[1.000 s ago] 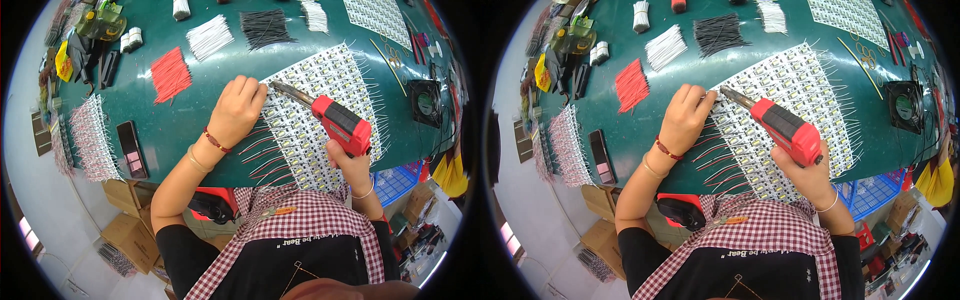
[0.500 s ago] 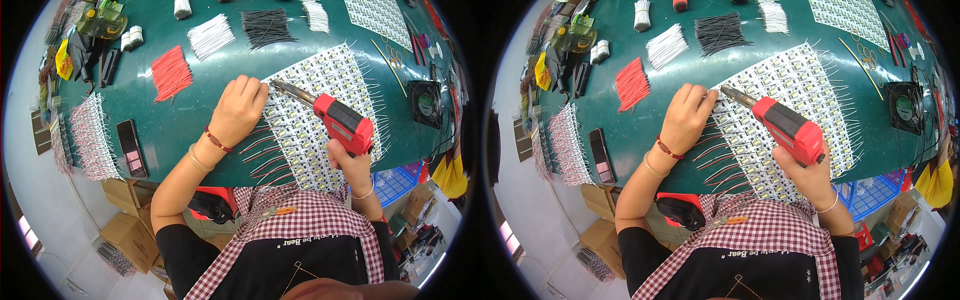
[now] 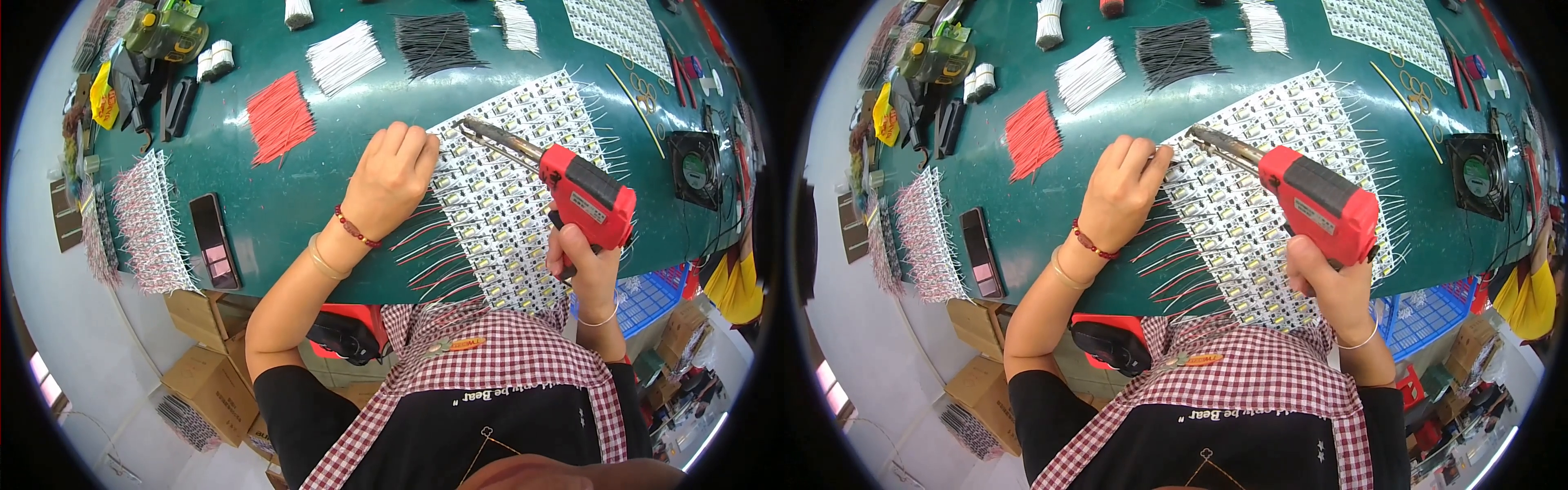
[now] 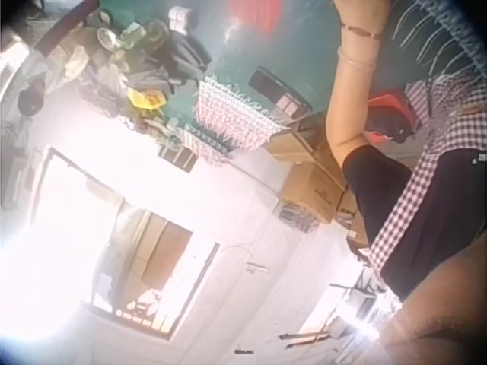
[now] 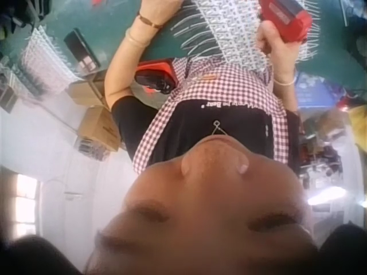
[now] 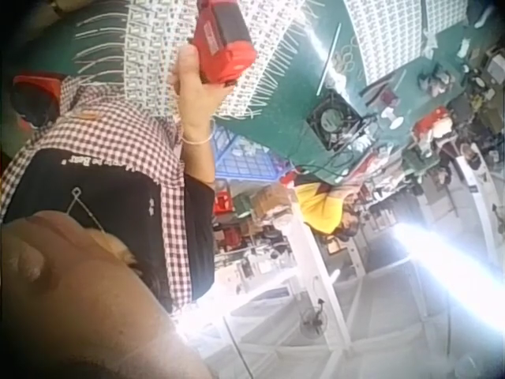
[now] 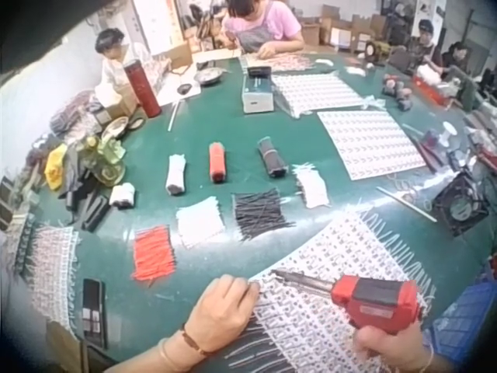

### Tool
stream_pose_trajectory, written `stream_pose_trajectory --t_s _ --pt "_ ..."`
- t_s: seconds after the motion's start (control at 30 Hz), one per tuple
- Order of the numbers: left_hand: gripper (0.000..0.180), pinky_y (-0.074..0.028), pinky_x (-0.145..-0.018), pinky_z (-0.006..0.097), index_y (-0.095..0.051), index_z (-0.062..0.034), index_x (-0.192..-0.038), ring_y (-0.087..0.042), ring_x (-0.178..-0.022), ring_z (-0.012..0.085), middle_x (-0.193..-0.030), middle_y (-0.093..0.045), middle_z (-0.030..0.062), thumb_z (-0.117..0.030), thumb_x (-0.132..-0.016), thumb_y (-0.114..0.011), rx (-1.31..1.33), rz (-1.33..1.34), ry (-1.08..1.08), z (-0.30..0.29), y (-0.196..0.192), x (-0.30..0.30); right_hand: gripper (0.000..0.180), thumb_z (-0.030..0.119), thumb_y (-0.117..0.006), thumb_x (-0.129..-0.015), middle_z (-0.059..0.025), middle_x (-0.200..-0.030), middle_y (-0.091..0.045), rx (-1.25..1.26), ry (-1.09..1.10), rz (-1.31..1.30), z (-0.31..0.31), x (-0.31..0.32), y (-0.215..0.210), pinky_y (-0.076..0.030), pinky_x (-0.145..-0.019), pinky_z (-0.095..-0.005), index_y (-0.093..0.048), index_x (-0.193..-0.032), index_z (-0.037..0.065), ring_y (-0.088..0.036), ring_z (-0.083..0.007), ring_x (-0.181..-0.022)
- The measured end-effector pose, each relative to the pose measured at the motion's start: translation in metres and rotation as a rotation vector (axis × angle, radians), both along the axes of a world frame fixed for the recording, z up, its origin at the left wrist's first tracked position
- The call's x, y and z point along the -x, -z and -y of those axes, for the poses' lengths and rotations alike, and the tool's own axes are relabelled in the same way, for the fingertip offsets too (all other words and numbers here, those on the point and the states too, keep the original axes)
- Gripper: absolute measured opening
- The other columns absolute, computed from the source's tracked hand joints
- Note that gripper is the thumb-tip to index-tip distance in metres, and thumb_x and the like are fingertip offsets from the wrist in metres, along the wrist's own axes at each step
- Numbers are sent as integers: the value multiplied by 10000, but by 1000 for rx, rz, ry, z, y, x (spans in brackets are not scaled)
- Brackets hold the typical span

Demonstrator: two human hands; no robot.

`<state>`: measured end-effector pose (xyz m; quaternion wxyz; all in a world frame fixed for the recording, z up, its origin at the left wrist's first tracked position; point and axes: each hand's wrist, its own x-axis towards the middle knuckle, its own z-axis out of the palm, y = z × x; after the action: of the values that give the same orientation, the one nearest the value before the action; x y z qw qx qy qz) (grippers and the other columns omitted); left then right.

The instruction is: The person solders electrical wires onto an LED light sheet component using a soldering iron and solder wire.

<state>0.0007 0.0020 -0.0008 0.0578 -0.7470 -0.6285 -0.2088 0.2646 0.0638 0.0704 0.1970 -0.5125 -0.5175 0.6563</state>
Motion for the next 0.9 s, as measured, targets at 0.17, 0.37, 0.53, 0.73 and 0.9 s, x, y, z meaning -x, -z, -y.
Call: stream_pose_trajectory --t_s 0.17,0.37,0.53,0.73,0.9 --pt "249 -457 -686 324 -625 5 -987 -516 -773 222 -861 -502 84 -32 -742 -600 4 -30 1 0 0 1 231 192 -618 -935 -24 -601 -581 -16 -8 -116 2 -2 0 -401 -456 -222 -600 -784 18 -542 -88 -499" --pt "259 -443 -676 320 -638 4 -997 -510 -765 221 -839 -504 77 -33 -742 -609 -50 -18 21 2 -7 -1 266 217 -616 -941 -28 -617 -587 -6 -61 -76 4 -8 -2 -410 -465 -226 -601 -764 19 -554 -89 -518" --pt "247 -434 -676 321 -617 16 -984 -495 -776 217 -818 -467 78 -57 -750 -588 -21 53 37 11 1 -8 195 187 -635 -929 -25 -643 -596 26 -49 -87 9 -13 4 -422 -470 -224 -612 -846 12 -559 -88 -525" --pt "290 -451 -680 331 -652 -7 -1019 -510 -754 228 -828 -506 76 1 -734 -600 2 97 5 13 -1 -13 262 177 -638 -923 -32 -649 -584 0 -90 -44 14 -14 9 -424 -469 -231 -579 -1076 -27 -536 -91 -502" --pt "271 -450 -679 333 -648 -7 -1001 -512 -755 230 -827 -509 77 2 -735 -599 3 116 10 13 -1 -13 345 220 -598 -952 -35 -610 -559 -55 -132 1 15 -12 7 -403 -464 -232 -541 -1159 -50 -517 -96 -489"
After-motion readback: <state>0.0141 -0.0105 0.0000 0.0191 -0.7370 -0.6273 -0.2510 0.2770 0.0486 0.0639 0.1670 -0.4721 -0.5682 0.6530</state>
